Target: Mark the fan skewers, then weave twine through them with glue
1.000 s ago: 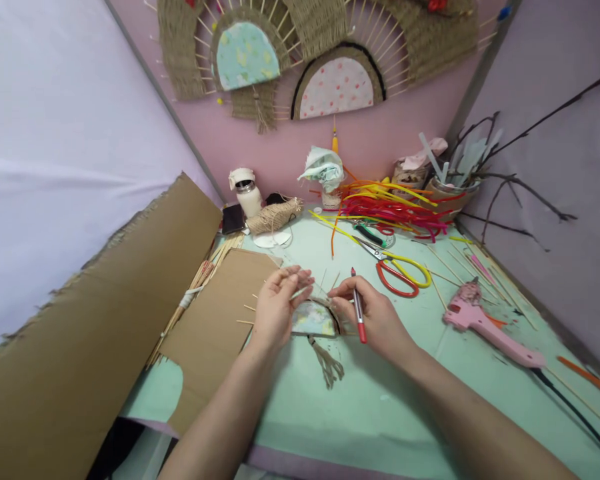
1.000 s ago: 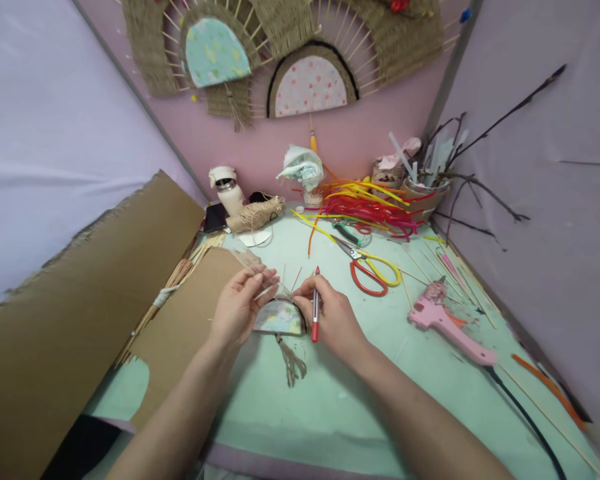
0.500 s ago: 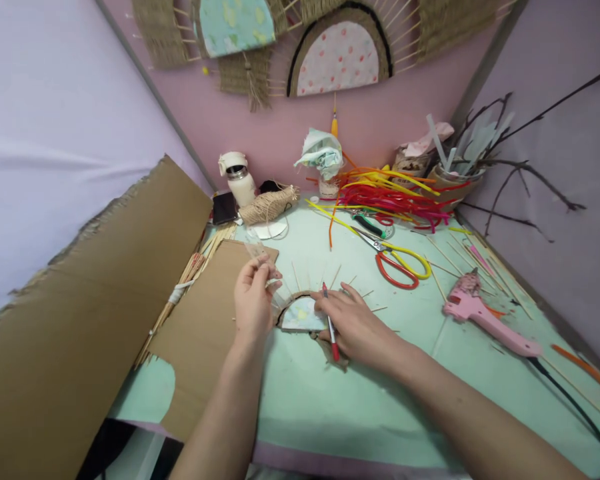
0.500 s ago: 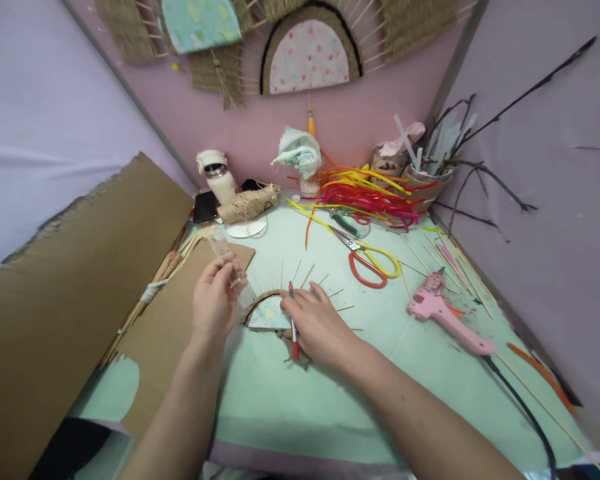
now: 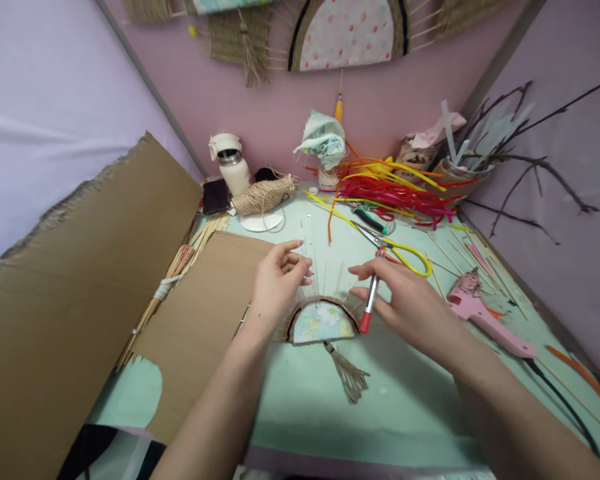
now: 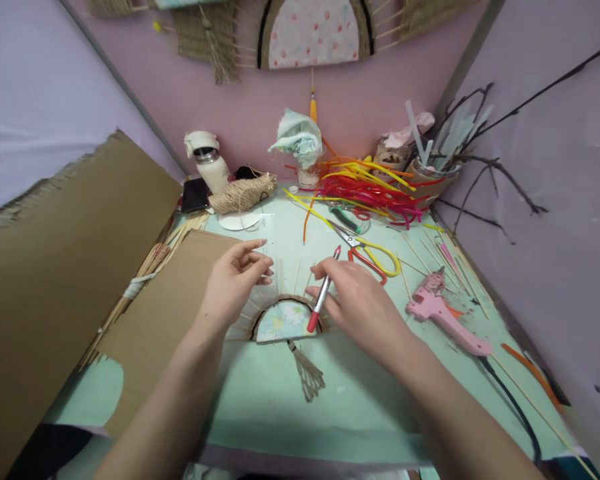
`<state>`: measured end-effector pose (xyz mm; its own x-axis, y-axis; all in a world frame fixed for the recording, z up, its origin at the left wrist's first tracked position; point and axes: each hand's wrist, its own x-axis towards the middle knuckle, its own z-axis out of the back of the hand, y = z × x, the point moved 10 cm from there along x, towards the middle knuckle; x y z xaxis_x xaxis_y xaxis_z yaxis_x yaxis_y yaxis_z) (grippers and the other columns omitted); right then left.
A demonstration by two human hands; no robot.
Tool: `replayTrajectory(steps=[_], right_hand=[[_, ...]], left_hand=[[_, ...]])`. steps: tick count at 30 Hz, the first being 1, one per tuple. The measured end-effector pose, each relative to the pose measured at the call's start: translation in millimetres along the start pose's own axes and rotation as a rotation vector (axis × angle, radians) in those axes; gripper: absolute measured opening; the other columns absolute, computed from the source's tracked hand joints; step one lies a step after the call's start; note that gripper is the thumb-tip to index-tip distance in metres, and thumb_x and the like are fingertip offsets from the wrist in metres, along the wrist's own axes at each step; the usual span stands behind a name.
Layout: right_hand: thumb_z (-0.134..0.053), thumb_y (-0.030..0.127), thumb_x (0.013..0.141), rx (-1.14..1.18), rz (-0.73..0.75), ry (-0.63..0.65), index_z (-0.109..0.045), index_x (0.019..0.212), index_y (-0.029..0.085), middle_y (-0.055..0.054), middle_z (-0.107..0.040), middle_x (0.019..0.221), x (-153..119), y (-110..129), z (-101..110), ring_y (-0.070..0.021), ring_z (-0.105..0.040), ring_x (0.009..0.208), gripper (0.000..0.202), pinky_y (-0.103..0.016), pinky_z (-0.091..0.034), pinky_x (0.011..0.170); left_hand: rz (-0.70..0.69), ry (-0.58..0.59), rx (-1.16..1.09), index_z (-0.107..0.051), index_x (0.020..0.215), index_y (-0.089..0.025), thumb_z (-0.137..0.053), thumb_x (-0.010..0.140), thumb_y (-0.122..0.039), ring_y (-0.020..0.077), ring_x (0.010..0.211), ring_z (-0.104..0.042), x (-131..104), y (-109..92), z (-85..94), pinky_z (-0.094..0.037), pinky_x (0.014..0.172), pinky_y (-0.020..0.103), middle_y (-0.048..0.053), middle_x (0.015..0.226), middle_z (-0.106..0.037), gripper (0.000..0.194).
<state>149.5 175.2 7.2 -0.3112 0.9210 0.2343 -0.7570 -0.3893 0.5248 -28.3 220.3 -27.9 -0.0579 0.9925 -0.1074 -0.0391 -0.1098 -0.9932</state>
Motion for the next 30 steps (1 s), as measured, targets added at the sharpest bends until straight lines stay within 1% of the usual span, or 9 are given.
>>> replayTrajectory(steps=[2,5,9,14,17,19,22,26,30], right_hand=[[-0.058,0.030,0.087,-0.058,-0.006,0.107,-0.058,0.092,0.021,-0.006,-0.069,0.087,0,2,-17,-0.0234,-0.065,0.081,0.010,-0.031,-0.045,0.067],[-0.062,0.028,0.085,-0.173,0.043,0.235,-0.058,0.086,0.021,-0.004,-0.066,0.075,-8,11,-43,-0.0219,-0.062,0.072,0.009,-0.029,-0.039,0.061],[-0.066,0.031,0.081,-0.252,0.141,0.238,-0.060,0.088,0.019,-0.005,-0.065,0.074,-19,24,-58,-0.0228,-0.061,0.073,0.016,-0.031,-0.040,0.063],[-0.070,0.027,0.076,-0.202,0.215,0.205,-0.059,0.107,0.015,-0.011,-0.069,0.095,-26,29,-63,-0.0260,-0.063,0.089,0.035,-0.035,-0.048,0.070],[-0.067,0.020,0.077,-0.186,0.231,0.178,-0.060,0.101,0.017,-0.012,-0.069,0.100,-28,27,-64,-0.0264,-0.064,0.091,0.026,-0.036,-0.050,0.072],[-0.064,0.016,0.078,-0.183,0.240,0.158,-0.060,0.096,0.018,-0.011,-0.070,0.098,-29,27,-64,-0.0259,-0.064,0.089,0.019,-0.036,-0.052,0.071],[-0.059,0.011,0.078,-0.183,0.257,0.134,-0.060,0.092,0.018,-0.011,-0.070,0.098,-30,28,-64,-0.0255,-0.065,0.088,0.016,-0.036,-0.053,0.070],[-0.056,0.010,0.079,-0.187,0.260,0.125,-0.059,0.089,0.019,-0.010,-0.070,0.094,-30,29,-63,-0.0242,-0.065,0.084,0.014,-0.036,-0.052,0.067],[-0.058,0.012,0.080,-0.210,0.255,0.116,-0.059,0.088,0.019,-0.010,-0.070,0.091,-30,29,-63,-0.0239,-0.064,0.081,0.011,-0.035,-0.052,0.067]], left_hand=[[-0.009,-0.016,0.015,-0.060,0.111,-0.013,-0.068,0.073,-0.020,0.0114,0.062,-0.062,6,3,-3.4,-0.054,0.059,0.024,-0.002,0.070,-0.061,0.040],[0.021,-0.039,0.082,-0.063,0.108,-0.011,-0.070,0.071,-0.019,0.0119,0.058,-0.062,16,21,-6.0,-0.053,0.058,0.025,-0.001,0.067,-0.062,0.038],[0.002,-0.055,0.240,-0.064,0.112,-0.013,-0.071,0.072,-0.020,0.0130,0.057,-0.063,25,36,-2.3,-0.051,0.059,0.026,0.001,0.071,-0.068,0.042],[0.021,-0.090,0.279,-0.062,0.118,-0.013,-0.068,0.075,-0.022,0.0131,0.061,-0.065,30,42,14.5,-0.052,0.062,0.026,0.003,0.078,-0.070,0.044],[0.070,-0.109,0.234,-0.059,0.121,-0.011,-0.067,0.075,-0.020,0.0128,0.063,-0.065,29,43,21.1,-0.053,0.064,0.026,0.003,0.079,-0.069,0.047],[0.087,-0.102,0.207,-0.057,0.123,-0.011,-0.069,0.073,-0.019,0.0126,0.063,-0.064,26,42,20.6,-0.052,0.065,0.026,0.003,0.078,-0.068,0.051],[0.068,-0.080,0.225,-0.054,0.126,-0.014,-0.070,0.072,-0.018,0.0124,0.063,-0.064,23,41,17.4,-0.052,0.064,0.026,0.001,0.078,-0.066,0.056],[0.027,-0.063,0.298,-0.051,0.128,-0.017,-0.066,0.075,-0.018,0.0123,0.064,-0.064,19,40,15.9,-0.051,0.063,0.025,0.001,0.079,-0.065,0.056],[0.029,-0.049,0.293,-0.049,0.129,-0.019,-0.064,0.075,-0.019,0.0125,0.065,-0.062,17,43,13.9,-0.052,0.060,0.024,0.001,0.081,-0.063,0.056]])
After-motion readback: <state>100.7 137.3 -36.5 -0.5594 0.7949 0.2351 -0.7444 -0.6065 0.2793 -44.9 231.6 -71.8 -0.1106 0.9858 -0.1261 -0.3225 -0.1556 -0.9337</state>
